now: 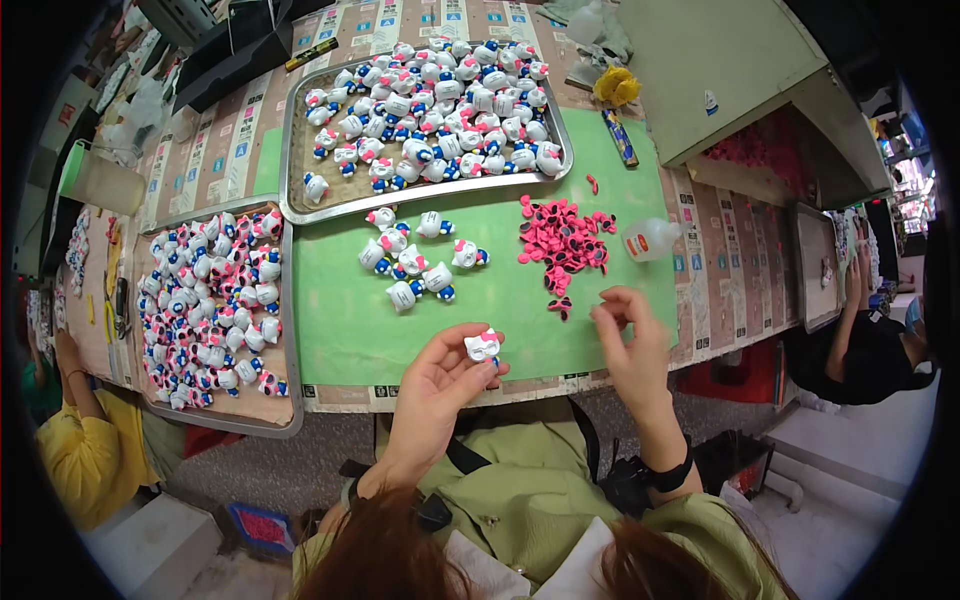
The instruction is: The recorder applies glue to small toy components (pink bows) and attaches them to toy heads (white cats).
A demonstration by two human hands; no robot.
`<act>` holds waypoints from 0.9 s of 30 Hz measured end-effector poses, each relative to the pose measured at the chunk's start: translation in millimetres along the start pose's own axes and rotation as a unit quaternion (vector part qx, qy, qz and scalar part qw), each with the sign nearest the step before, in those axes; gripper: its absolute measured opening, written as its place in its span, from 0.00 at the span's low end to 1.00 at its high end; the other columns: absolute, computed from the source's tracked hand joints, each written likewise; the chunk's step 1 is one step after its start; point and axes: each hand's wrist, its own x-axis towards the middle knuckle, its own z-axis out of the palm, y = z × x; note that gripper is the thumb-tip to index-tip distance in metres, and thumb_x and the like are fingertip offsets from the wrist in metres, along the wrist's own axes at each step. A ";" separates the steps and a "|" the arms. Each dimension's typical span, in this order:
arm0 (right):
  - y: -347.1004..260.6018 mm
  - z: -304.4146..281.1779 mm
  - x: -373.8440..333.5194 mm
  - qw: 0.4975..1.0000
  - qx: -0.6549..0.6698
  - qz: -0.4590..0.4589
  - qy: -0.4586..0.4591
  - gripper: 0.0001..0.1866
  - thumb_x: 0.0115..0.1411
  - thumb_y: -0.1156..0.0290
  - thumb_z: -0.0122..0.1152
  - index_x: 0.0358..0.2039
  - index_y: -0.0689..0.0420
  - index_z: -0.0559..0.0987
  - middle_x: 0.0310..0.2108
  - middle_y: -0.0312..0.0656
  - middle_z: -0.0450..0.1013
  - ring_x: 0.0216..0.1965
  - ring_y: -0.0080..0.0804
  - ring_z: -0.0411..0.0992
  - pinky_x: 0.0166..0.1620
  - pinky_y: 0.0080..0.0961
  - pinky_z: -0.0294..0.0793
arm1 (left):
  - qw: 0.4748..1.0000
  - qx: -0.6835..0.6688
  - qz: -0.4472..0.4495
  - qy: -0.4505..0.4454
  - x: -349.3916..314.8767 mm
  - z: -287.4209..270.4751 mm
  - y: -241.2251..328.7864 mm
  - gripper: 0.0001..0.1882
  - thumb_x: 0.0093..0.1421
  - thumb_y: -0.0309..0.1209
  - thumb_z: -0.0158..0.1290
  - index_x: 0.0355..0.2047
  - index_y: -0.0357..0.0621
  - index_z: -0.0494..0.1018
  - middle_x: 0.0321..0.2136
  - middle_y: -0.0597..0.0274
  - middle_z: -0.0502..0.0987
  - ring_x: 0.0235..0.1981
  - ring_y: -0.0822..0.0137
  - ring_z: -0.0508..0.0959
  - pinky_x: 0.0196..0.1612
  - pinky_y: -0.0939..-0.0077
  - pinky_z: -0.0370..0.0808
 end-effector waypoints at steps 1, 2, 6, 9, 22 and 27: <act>0.9 -1.9 -0.9 1.000 0.000 0.008 0.018 0.11 0.44 0.79 0.56 0.31 0.61 0.70 0.26 0.44 0.69 0.29 0.38 0.68 0.31 0.28 0.66 | 1.000 0.001 0.000 -0.001 0.2 0.0 -0.3 0.18 0.52 0.21 0.47 0.44 0.37 0.60 0.41 0.55 0.68 0.36 0.70 0.71 0.38 0.80 0.69; 3.3 -3.4 0.8 0.999 -0.025 -0.040 0.001 0.11 0.44 0.79 0.56 0.31 0.61 0.70 0.26 0.44 0.69 0.29 0.38 0.67 0.31 0.28 0.66 | 1.000 0.001 0.001 -0.001 0.1 -0.2 -1.0 0.18 0.52 0.21 0.47 0.44 0.37 0.60 0.41 0.55 0.68 0.36 0.70 0.71 0.38 0.80 0.69; -1.6 -2.7 16.8 0.980 -0.075 -0.178 -0.053 0.10 0.43 0.79 0.56 0.30 0.60 0.71 0.26 0.43 0.69 0.30 0.39 0.67 0.33 0.28 0.65 | 1.000 0.000 0.003 -0.002 -0.3 -0.5 0.2 0.18 0.52 0.21 0.47 0.44 0.37 0.60 0.41 0.55 0.68 0.36 0.70 0.71 0.38 0.80 0.69; -16.0 4.7 19.2 0.971 -0.108 -0.197 -0.080 0.09 0.43 0.81 0.55 0.28 0.61 0.71 0.25 0.44 0.68 0.31 0.40 0.66 0.34 0.27 0.65 | 1.000 -0.006 0.004 0.000 -1.9 -1.0 0.9 0.18 0.52 0.21 0.47 0.45 0.37 0.60 0.41 0.55 0.68 0.36 0.70 0.72 0.38 0.80 0.69; -23.3 37.9 0.0 0.976 0.115 -0.169 -0.080 0.08 0.44 0.84 0.53 0.28 0.62 0.74 0.26 0.42 0.69 0.29 0.33 0.68 0.30 0.24 0.67 | 0.993 -0.035 -0.058 -0.098 -4.8 -1.3 1.6 0.19 0.53 0.20 0.46 0.46 0.36 0.60 0.41 0.56 0.67 0.37 0.69 0.72 0.37 0.80 0.69; -24.6 39.5 -2.6 0.974 0.117 -0.172 -0.087 0.07 0.43 0.82 0.55 0.27 0.61 0.74 0.25 0.42 0.69 0.28 0.32 0.68 0.29 0.24 0.67 | 0.993 -0.012 -0.041 -0.111 -4.9 -2.5 -1.7 0.18 0.52 0.19 0.46 0.45 0.36 0.61 0.39 0.58 0.68 0.37 0.68 0.72 0.37 0.80 0.69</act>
